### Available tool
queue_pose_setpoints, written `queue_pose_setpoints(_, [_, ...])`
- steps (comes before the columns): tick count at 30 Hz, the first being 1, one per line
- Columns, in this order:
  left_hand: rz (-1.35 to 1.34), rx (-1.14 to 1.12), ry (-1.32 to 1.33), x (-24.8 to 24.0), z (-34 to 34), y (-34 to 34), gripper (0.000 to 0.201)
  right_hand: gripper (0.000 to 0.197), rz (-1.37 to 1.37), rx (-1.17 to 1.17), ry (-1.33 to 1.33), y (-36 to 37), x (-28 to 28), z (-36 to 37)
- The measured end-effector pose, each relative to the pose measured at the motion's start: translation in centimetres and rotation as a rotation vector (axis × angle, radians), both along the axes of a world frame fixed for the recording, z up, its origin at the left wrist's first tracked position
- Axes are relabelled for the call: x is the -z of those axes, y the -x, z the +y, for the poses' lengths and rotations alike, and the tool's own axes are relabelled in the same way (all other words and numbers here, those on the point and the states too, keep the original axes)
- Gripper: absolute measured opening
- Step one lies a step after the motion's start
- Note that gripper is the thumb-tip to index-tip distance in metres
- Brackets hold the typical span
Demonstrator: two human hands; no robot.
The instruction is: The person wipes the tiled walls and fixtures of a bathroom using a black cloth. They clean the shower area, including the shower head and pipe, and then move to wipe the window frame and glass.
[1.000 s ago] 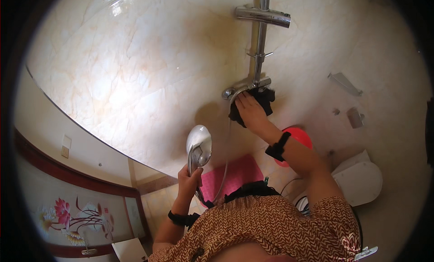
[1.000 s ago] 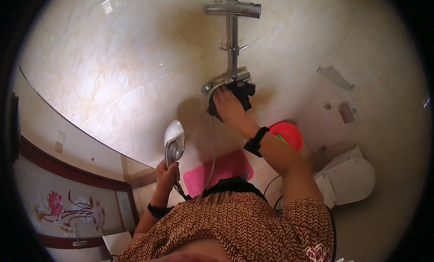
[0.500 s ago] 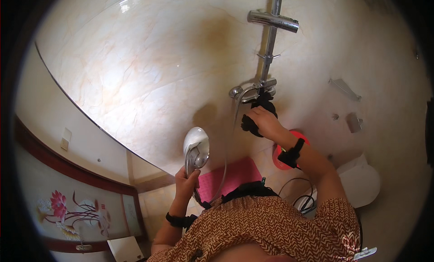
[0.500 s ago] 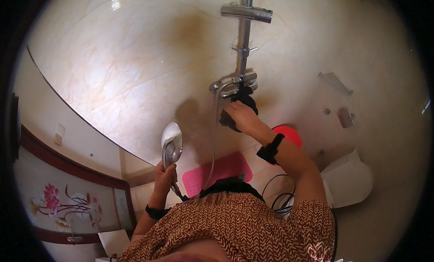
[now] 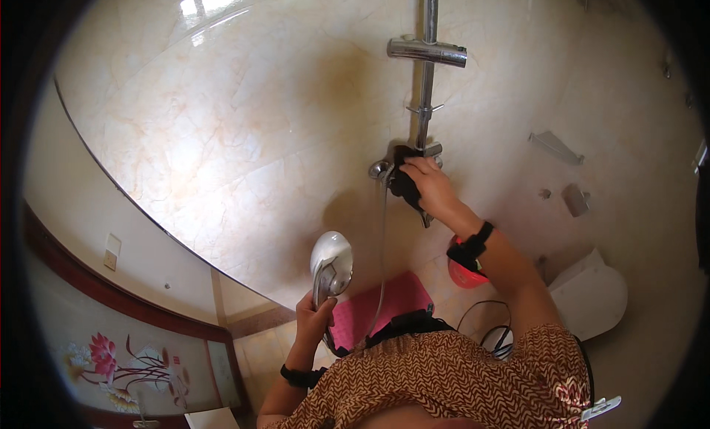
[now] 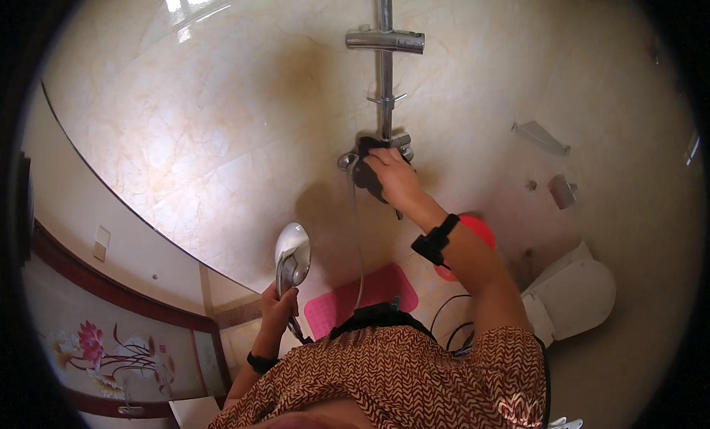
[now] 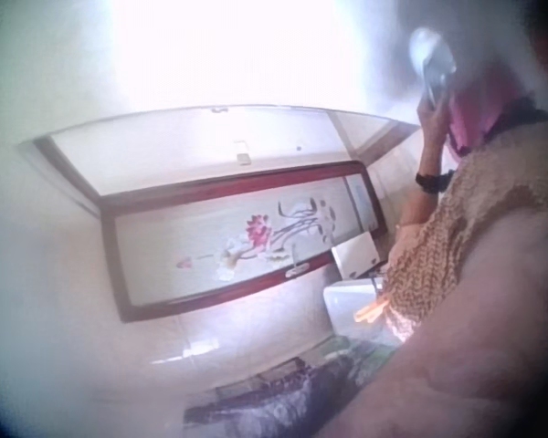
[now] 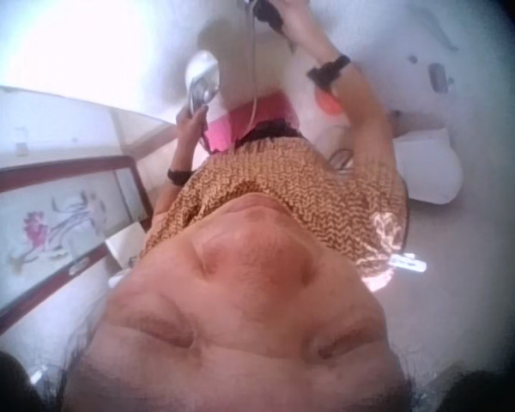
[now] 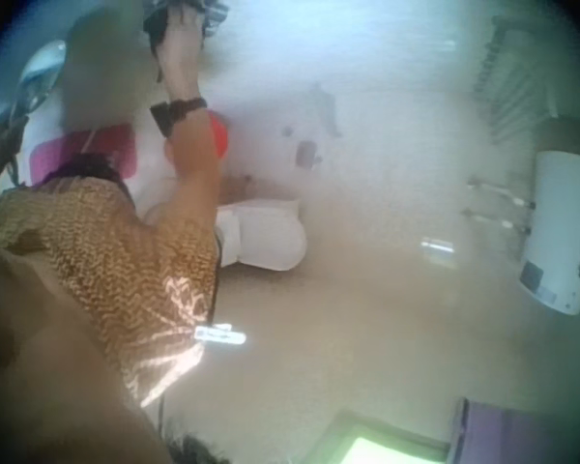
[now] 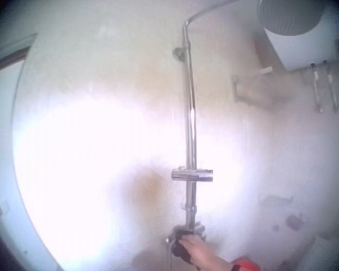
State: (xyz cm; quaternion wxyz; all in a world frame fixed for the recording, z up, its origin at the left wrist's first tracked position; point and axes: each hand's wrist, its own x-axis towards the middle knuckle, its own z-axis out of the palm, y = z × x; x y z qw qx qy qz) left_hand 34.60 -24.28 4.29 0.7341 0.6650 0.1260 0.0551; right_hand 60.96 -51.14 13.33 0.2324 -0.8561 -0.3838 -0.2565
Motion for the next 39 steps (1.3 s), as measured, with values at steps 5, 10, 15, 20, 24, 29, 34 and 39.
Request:
queue_pose_setpoints(5, [0.016,-0.101,0.024,1.8,0.5,-0.2,0.012,0.055,-0.001,0.108,-0.405,-2.5,0.3,-4.7])
queue_pose_setpoints(10, [-0.016,-0.115,-0.006,0.8,0.2,-0.3,0.014,0.061,0.065,0.167,-0.497,-3.4,-2.0,-3.8])
queue_pose_setpoints(15, [0.015,-0.037,-0.023,-1.7,-0.9,0.0,0.012,0.082,0.189,0.124,-0.44,-2.7,2.4,-2.5])
queue_pose_setpoints(20, [0.005,-0.009,0.017,-0.8,-1.1,-0.4,0.011,0.06,0.381,0.05,-0.494,-1.4,0.9,-6.3])
queue_pose_setpoints(24, [-0.033,-0.05,0.024,-1.3,-0.3,-0.9,0.016,0.047,0.15,0.009,-0.73,1.9,-7.7,-4.1])
queue_pose_setpoints(29, [-0.291,0.106,0.063,-5.5,-1.9,-5.1,0.016,0.072,-0.097,0.081,-0.568,-0.3,-11.1,-0.3])
queue_pose_setpoints(34, [-0.451,0.163,0.047,-10.2,-4.0,-8.2,0.019,0.101,0.015,0.217,-0.239,1.2,-7.7,-0.9])
queue_pose_setpoints(39, [-0.495,0.162,0.063,-12.9,-5.4,-10.3,0.021,0.099,0.025,0.25,0.093,1.1,-1.3,-3.3])
